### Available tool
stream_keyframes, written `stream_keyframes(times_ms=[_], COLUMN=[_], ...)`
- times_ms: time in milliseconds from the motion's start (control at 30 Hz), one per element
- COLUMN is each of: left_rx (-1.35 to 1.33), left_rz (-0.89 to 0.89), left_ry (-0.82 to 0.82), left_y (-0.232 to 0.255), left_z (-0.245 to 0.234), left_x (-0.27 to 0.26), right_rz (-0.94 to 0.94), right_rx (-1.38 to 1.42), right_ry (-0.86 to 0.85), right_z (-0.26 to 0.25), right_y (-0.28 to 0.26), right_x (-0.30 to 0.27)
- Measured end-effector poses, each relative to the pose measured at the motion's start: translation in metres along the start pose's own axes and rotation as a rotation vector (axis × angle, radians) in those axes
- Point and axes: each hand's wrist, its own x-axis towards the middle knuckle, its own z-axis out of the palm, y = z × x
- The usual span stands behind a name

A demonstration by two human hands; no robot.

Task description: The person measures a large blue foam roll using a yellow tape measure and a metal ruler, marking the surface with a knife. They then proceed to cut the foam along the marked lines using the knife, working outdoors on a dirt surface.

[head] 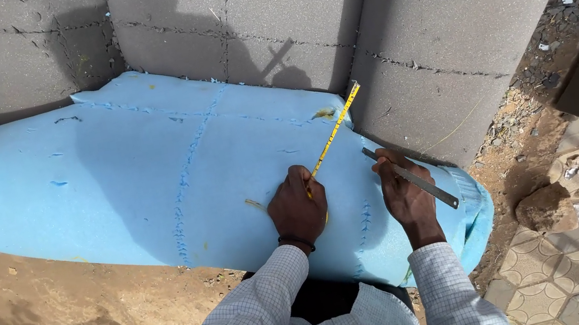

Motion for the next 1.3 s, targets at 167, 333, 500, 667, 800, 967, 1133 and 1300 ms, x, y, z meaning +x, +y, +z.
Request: stream_keyframes(times_ms=[167, 333, 500, 667, 800, 967, 1133, 1300], left_rx=[-0.014, -0.013, -0.011, -0.029, -0.018, -0.045, -0.021, -0.028], left_rz=[-0.009, 0.000, 0.021, 0.010, 0.013, 0.026, 0.012, 0.007], left_ry=[-0.011, -0.003, 0.020, 0.008, 0.023, 0.060, 0.014, 0.007], left_y=[-0.003, -0.004, -0.005, -0.006, -0.009, -0.011, -0.009, -0.006], left_z=[0.002, 0.004, 0.006, 0.007, 0.011, 0.020, 0.012, 0.011], left_x=[-0.004, 0.000, -0.001, -0.001, 0.000, -0.001, 0.000, 0.002], right_rz=[0.024, 0.031, -0.071, -0.091, -0.050, -0.117, -0.124, -0.131], right_rx=[0.029, 0.030, 0.021, 0.017, 0.033, 0.002, 0.031, 0.028], right_ry=[0.014, 0.037, 0.077, 0.076, 0.093, 0.120, 0.126, 0.141], right_z=[-0.030, -0.036, -0.002, -0.003, -0.023, -0.028, -0.006, -0.007], right_y=[-0.031, -0.035, 0.000, -0.004, -0.023, -0.017, 0.001, -0.002], right_x=[-0.065, -0.086, -0.040, -0.057, -0.114, -0.132, -0.088, -0.117])
